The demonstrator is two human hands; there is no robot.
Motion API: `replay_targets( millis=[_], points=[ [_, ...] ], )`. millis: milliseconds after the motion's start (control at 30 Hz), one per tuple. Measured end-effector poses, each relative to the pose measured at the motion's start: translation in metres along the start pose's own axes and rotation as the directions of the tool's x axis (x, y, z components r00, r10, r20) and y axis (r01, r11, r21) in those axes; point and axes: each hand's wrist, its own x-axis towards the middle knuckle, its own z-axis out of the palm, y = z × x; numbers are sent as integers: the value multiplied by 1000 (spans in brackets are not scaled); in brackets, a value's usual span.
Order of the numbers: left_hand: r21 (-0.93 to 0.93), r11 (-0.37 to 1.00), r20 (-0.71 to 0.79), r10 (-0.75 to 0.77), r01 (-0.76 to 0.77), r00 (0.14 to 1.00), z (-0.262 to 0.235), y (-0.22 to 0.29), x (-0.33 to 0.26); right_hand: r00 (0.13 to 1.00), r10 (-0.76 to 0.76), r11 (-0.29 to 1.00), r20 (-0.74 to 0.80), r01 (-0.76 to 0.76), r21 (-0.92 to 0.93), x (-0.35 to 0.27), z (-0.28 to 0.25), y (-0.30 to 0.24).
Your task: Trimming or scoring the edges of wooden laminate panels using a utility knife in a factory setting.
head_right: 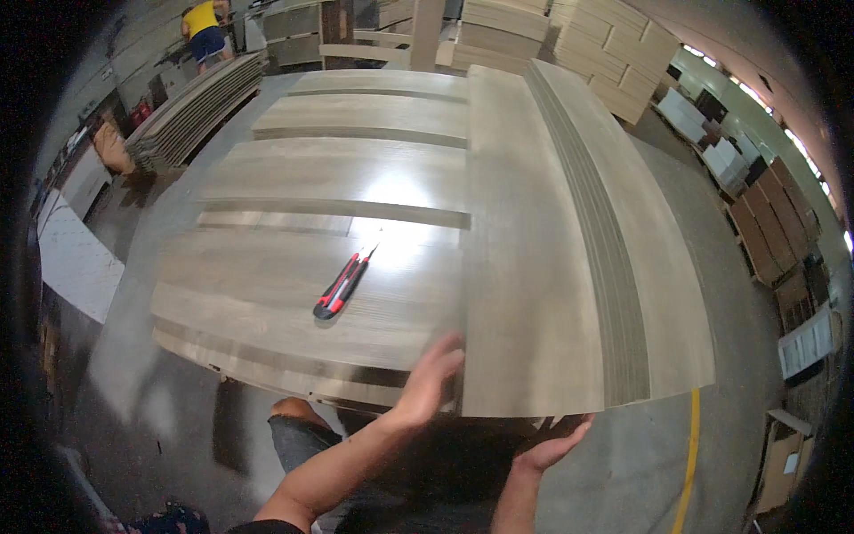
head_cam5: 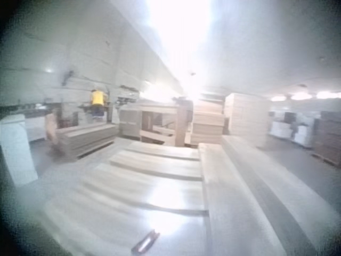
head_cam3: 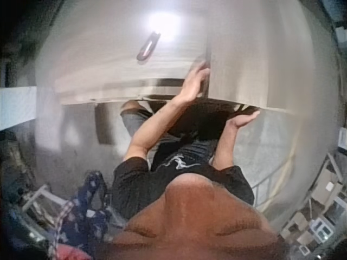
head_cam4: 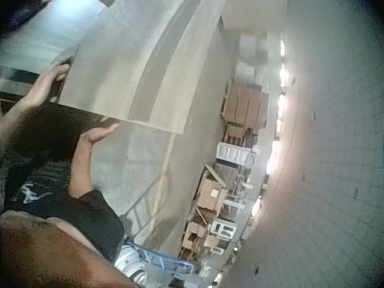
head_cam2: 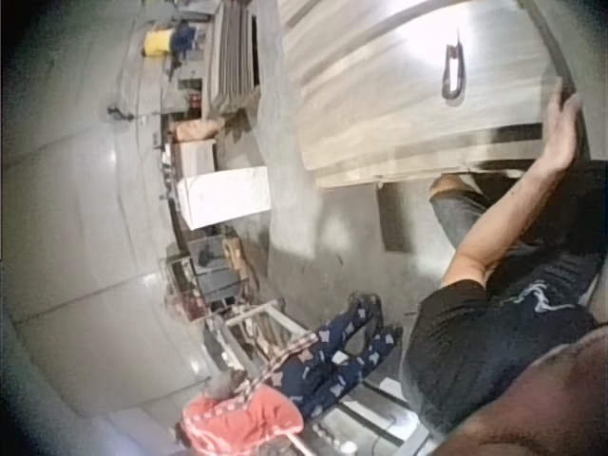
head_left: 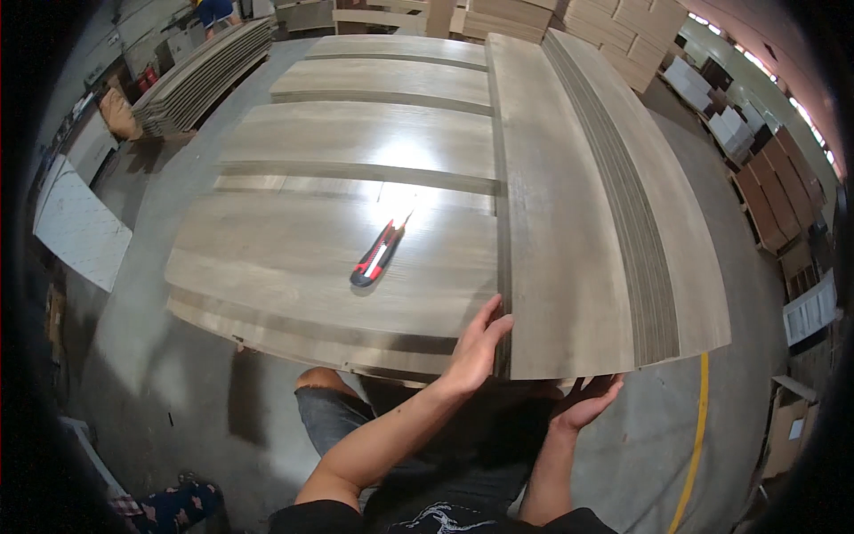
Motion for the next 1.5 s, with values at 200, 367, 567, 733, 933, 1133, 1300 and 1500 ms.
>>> replay_targets(
  millis=[200,367,567,733,933,1133,1300,1500],
  points=[
    [238,969,92,50,-70,995,-20,-16,-12,960,-9,998,-279,-8,-58,-4,8,-11],
    [349,917,166,141,-192,976,-9,-36,-41,854,-195,981,-482,175,-86,31,-27,-14],
    [488,815,241,220,-314,945,-3,-30,-74,720,-393,919,-572,332,-214,101,-13,23],
    [530,790,252,199,-308,947,-15,-20,-91,747,-324,945,-580,290,-153,88,-34,42],
    [615,618,107,549,-489,829,-92,8,-77,707,-305,949,-638,169,-266,63,-111,32],
    [993,4,68,787,-116,613,-141,60,-20,644,-509,860,-571,403,-313,90,-46,7],
    [998,47,-9,652,-29,758,-160,36,3,563,-638,768,-525,509,-388,104,-4,2],
    [999,39,-6,605,-22,796,-154,35,6,524,-573,806,-631,499,-318,106,-31,6]
  ],
)
